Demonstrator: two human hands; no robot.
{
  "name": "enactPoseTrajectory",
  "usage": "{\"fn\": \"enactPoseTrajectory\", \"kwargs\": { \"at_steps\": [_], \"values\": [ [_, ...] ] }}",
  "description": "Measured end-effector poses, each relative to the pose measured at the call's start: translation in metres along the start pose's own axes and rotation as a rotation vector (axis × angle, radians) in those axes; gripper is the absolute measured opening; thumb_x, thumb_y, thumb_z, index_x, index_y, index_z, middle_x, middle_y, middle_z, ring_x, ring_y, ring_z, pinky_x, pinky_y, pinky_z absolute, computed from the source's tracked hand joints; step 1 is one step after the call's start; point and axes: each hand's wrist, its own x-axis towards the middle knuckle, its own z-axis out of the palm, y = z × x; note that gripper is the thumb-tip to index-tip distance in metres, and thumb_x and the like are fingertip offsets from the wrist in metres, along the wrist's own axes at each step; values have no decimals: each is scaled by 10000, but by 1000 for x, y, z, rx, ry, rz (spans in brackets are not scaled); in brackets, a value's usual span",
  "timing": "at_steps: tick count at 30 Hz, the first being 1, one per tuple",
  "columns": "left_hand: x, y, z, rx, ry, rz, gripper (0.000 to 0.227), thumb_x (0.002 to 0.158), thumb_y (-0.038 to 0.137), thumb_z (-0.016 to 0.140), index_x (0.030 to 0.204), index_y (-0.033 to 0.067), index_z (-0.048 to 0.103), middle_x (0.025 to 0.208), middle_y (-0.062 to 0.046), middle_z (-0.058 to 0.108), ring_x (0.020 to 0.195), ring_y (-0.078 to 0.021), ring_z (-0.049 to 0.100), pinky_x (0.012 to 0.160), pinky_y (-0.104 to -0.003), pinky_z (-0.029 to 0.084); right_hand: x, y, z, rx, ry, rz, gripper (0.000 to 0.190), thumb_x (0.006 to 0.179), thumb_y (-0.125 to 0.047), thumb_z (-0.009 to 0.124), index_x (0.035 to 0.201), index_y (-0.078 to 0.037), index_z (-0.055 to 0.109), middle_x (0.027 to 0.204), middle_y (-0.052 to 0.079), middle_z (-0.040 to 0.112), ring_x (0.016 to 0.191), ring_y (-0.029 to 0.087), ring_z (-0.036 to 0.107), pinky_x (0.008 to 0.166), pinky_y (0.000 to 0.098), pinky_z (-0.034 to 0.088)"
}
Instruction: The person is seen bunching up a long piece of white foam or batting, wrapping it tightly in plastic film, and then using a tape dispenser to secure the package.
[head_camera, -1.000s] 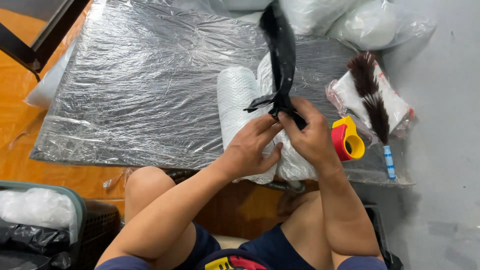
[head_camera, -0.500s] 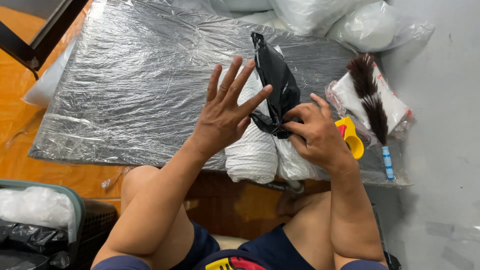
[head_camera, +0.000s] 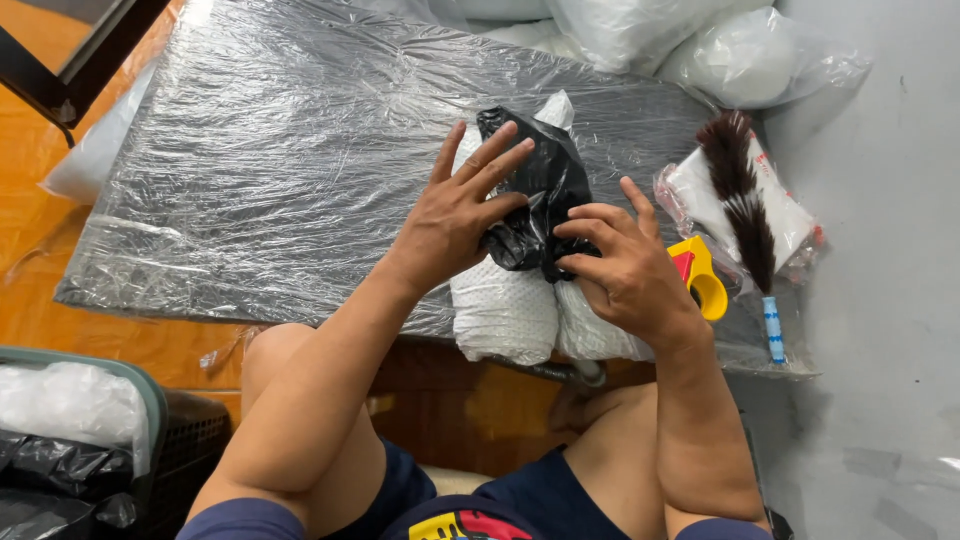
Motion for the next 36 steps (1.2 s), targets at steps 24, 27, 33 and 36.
{"fn": "enactPoseTrajectory", "kwargs": {
  "at_steps": [24, 27, 33, 36],
  "values": [
    [-7, -3, -5, -419, 365, -611, 124, 953, 198, 729, 984, 131, 629, 702, -79, 547, 646, -265, 601, 576, -371, 481, -18, -23, -9, 0, 562, 260, 234, 913, -251, 780, 880, -39, 686, 605, 11, 548, 469, 178, 484, 478, 300, 448],
    [-3, -5, -14, -596, 467, -711, 101, 995, 212, 694, 976, 140, 625, 671, -28, 536, 612, -134, 540, 548, -283, 446, 3, -42, -12, 82, 246, 408, 257, 969, -384, 718, 966, -127, 728, 648, 0, 649, 571, 224, 634, 577, 346, 529],
    [2, 15, -24, -788, 404, -591, 114, 1000, 169, 720, 1046, 107, 636, 668, -25, 589, 581, -107, 567, 521, -229, 456, 5, -8, 4, 545, 2, 628, 585, 1079, -201, 479, 1504, 122, 239, 1347, 489, 463, 1262, 635, 458, 1061, 700, 359],
    [1, 33, -29, -734, 288, -405, 168, 957, 146, 758, 1103, 101, 687, 709, -64, 655, 588, -199, 620, 526, -288, 487, -11, 29, 34, 935, 45, 539, 709, 1095, -395, 322, 1614, -27, 8, 1572, 391, 266, 1460, 566, 282, 1184, 670, 209]
  ]
}}
